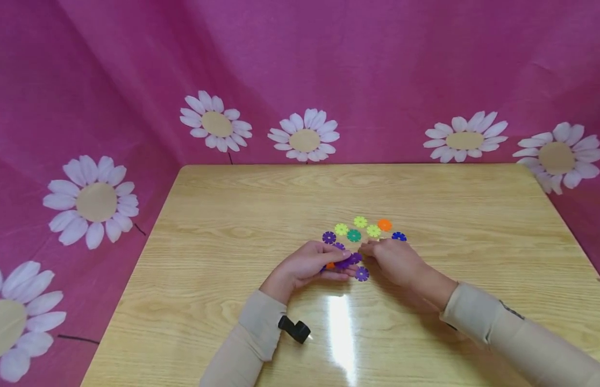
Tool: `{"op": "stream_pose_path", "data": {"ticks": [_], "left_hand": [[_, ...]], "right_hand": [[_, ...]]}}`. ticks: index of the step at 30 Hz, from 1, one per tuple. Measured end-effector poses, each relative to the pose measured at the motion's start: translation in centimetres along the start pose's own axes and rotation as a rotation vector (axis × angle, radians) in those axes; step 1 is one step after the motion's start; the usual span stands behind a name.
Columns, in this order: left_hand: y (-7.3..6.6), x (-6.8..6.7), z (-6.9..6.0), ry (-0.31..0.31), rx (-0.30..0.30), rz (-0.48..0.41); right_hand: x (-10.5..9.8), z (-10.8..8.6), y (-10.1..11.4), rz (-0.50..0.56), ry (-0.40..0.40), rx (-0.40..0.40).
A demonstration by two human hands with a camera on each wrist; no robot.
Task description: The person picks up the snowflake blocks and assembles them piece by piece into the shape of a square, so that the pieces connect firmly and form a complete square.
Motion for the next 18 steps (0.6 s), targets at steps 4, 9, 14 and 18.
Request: {"op": "stream_pose_path", "data": {"ticks": [4, 9, 14, 18], "left_hand": [[-0.11, -0.10, -0.14, 0.001, -0.001, 0.002], [-0.03, -0.15, -0.05, 0.002, -0.001, -0.003], [0.02, -0.15, 0.04, -0.001, -0.009, -0.005], [0.04, -0.06, 0.03, -0.003, -0.009, 0.000]], "right_hand": [[0.32, -0.05, -0.13, 0.013, -0.012, -0.001], [0.65, -0.05, -0.26, 0.035, -0.060, 0.006], [0.75, 0.22, -0.14, 0.034, -0.063, 0.035], [0.66, 0.34, 0.06, 0.030, -0.061, 0.050]]}}
Point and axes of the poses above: each hand's wrist, its own z-axis towards the middle knuckle, its own x-axis out of the palm, y = z × x, the point moved 1 cm from there along z, towards the middle knuckle, and after that the axes turned 1 degree about z, right-handed, at the moved point
